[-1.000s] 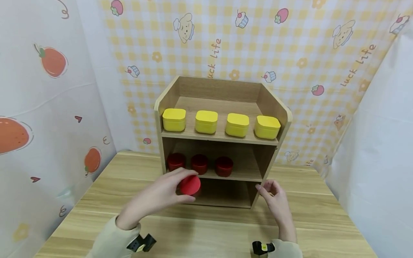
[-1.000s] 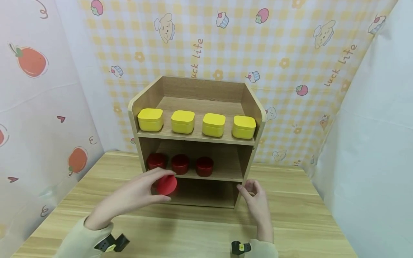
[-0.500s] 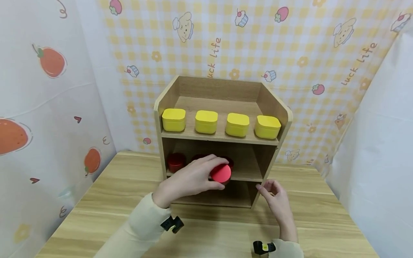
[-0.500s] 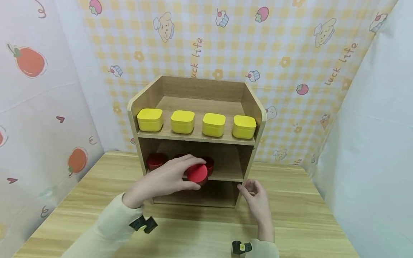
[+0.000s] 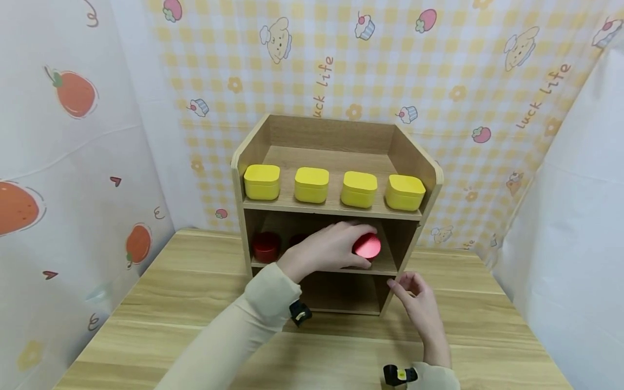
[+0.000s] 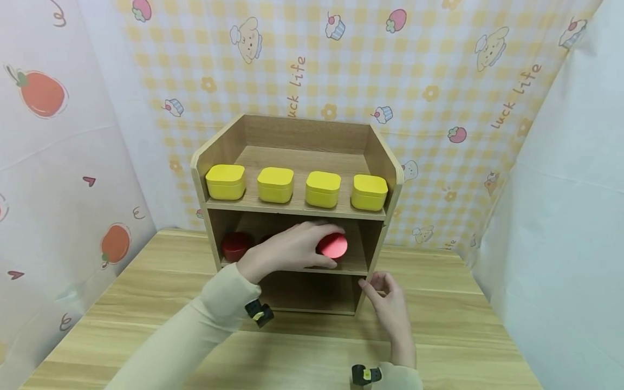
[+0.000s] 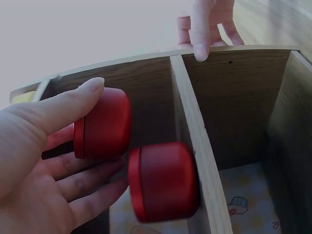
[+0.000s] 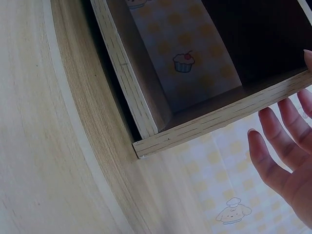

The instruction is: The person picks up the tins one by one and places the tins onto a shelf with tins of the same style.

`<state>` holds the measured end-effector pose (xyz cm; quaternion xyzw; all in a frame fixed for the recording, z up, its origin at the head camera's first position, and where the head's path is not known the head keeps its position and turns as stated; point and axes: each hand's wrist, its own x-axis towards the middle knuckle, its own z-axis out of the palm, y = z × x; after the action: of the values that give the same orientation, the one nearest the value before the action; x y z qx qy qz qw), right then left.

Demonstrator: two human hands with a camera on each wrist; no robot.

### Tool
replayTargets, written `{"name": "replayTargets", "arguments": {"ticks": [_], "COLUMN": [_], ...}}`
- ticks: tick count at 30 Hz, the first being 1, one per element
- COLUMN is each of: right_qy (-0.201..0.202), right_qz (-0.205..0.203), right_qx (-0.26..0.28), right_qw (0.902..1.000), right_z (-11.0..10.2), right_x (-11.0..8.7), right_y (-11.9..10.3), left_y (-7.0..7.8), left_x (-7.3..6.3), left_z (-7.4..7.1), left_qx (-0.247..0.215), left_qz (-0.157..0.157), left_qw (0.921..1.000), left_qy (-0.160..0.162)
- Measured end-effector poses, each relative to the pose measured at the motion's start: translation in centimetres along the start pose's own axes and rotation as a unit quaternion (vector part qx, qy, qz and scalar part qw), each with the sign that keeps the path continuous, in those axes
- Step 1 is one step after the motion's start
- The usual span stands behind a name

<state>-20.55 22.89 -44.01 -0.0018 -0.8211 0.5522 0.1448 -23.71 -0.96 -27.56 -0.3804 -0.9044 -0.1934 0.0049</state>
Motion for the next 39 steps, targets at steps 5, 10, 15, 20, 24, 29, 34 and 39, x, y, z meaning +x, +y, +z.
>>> {"name": "replayTargets", "arguments": {"ticks": [5, 10, 15, 20, 24, 29, 34, 39], "right_qy": [-0.002, -0.004, -0.001, 0.000, 0.000, -0.002, 0.001, -0.005], "right_qz": [-0.002, -0.002, -0.008, -0.017, -0.019, -0.023, -0.025, -0.019], "right_qx": [-0.001, -0.005, 0.000, -0.001, 0.005, 0.016, 0.008, 0.012], "right_qw": [1.0000, 1.0000, 1.0000, 0.9999, 0.9998, 0.9996, 0.9997, 0.9997], "right_z": [0.0, 0.0, -0.1, 0.0, 0.1, 0.1, 0.0, 0.2], "right_x": [0.0, -0.1, -0.1, -0.1, -0.1, 0.0, 0.0, 0.0], "right_y": [-0.2, -0.2, -0.2, -0.1, -0.1, -0.1, 0.0, 0.0], "left_y": [0.2, 0.6, 1.1, 1.4, 1.5, 1.5, 1.5, 1.4], "left_x": [1.9, 3.2, 4.2, 4.7, 4.9, 5.2, 5.5, 5.5], "left_z": [0.5, 1.1, 1.7, 2.1, 2.2, 2.2, 2.3, 2.5], "left_qx": [0.004, 0.028, 0.024, 0.043, 0.050, 0.043, 0.040, 0.034], "left_qz": [0.002, -0.017, -0.034, -0.052, -0.058, -0.065, -0.055, -0.056], "left_qw": [0.9997, 0.9980, 0.9960, 0.9930, 0.9913, 0.9905, 0.9908, 0.9905], "left_qy": [-0.023, -0.055, -0.078, -0.096, -0.107, -0.114, -0.117, -0.121]}}
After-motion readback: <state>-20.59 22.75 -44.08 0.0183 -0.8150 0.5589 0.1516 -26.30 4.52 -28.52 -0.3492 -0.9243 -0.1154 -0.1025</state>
